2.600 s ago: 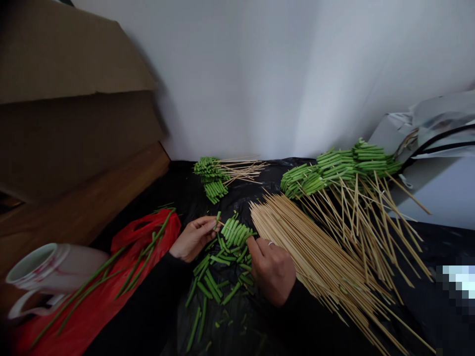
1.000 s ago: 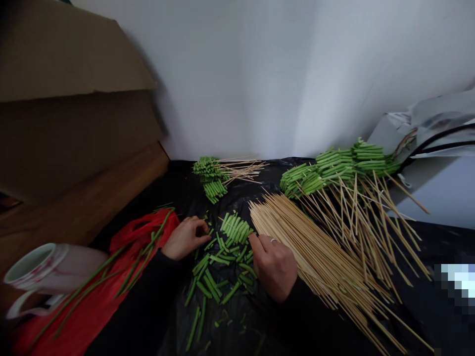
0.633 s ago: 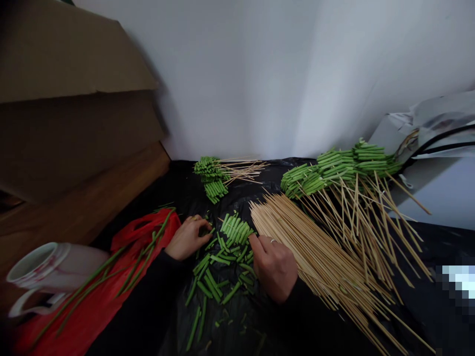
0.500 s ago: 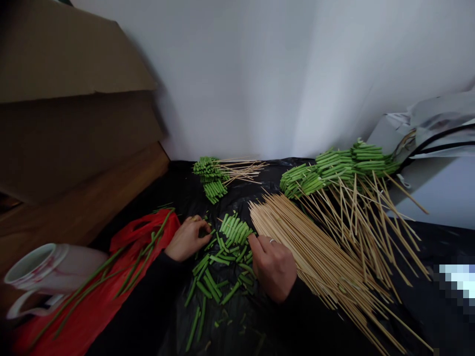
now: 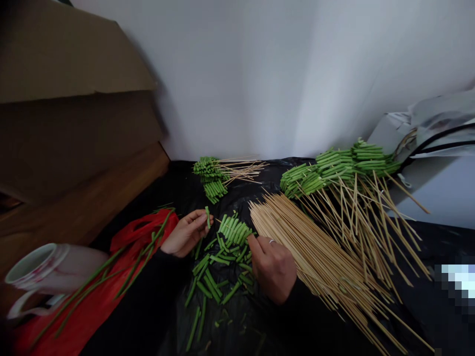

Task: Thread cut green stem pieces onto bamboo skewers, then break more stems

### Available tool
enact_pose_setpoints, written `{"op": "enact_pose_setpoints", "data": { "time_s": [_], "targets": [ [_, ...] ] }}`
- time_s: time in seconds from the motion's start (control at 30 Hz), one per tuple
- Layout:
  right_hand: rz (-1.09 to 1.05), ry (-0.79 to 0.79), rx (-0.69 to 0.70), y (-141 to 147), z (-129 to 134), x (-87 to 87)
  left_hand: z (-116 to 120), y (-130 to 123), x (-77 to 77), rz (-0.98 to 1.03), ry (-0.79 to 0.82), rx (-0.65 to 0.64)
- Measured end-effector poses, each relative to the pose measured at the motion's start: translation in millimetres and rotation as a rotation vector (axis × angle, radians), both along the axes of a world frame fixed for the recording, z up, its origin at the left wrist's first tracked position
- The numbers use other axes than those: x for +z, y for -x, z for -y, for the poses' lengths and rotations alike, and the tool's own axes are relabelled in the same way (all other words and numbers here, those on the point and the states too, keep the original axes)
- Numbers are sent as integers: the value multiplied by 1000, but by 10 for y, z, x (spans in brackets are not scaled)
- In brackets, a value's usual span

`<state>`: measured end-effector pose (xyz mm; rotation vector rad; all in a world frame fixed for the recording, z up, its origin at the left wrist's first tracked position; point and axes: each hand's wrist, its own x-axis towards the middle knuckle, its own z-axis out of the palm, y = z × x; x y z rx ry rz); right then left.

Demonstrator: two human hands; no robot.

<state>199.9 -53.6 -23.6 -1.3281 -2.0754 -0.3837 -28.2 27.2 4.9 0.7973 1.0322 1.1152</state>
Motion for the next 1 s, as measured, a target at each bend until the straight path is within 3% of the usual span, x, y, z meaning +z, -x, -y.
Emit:
{"op": "enact_pose_setpoints", "data": {
  "time_s": [0.13,0.4,1.0],
  "targets": [
    [3,8,7,2,10,-8,13,-26,-39,123,103,-31],
    [-4,17,8,21,18,-4,26,-36,-70,157,90,-96],
    [22,11,1,12,12,-32,44,-50,-75,81,52,-99]
  ]
}}
